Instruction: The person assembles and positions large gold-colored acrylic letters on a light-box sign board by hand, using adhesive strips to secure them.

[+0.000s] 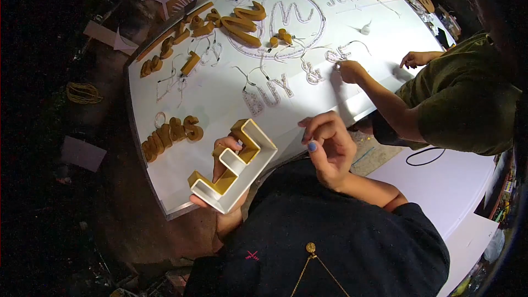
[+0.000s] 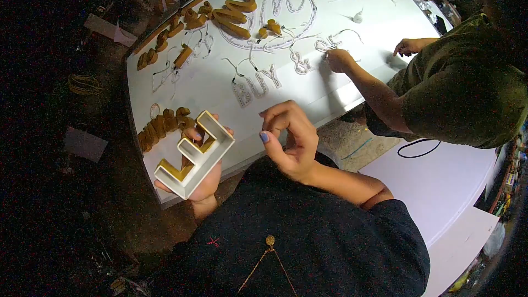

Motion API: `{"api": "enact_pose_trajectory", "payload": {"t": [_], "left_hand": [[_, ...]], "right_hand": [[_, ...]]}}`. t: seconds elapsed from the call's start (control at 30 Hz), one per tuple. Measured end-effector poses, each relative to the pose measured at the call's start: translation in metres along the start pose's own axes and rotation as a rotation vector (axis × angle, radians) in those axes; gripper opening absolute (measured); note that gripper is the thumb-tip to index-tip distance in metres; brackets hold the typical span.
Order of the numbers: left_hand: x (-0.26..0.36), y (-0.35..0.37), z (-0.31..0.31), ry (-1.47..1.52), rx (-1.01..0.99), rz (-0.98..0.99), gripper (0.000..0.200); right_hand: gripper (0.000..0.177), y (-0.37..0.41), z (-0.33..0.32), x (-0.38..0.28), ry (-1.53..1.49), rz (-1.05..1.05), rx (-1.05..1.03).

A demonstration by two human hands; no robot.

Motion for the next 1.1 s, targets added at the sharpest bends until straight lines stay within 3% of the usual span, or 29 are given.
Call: {"api": "enact_pose_trajectory", "payload": {"t": [0.13,1.07,1.1], "left_hand": [[-0.001,0.002,-0.004,-0.041,-0.003,-0.018,0.099],[-0.001,-0.004,0.014,-0.211,-0.130,-0.032,0.102],[-0.001,-0.004,0.017,-0.239,-0.057,-0.057,0.107]], "right_hand": [[0.019,0.007,0.001,0.008,0.033,0.022,-0.082],[0.020,0.005,-0.005,0.002,0.101,0.030,-0.056],[0.020,0.006,-0.005,0.002,0.105,0.022,-0.053]]}}
Point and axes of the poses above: each hand's wrist, its own y-axis away from the middle knuckle, its own z-axis out of the palm, x = y × z, the point moved 4 cm from there along -y, towards the middle knuckle, and after that the axes turned 8 degrees about z, right-handed, at the moved point
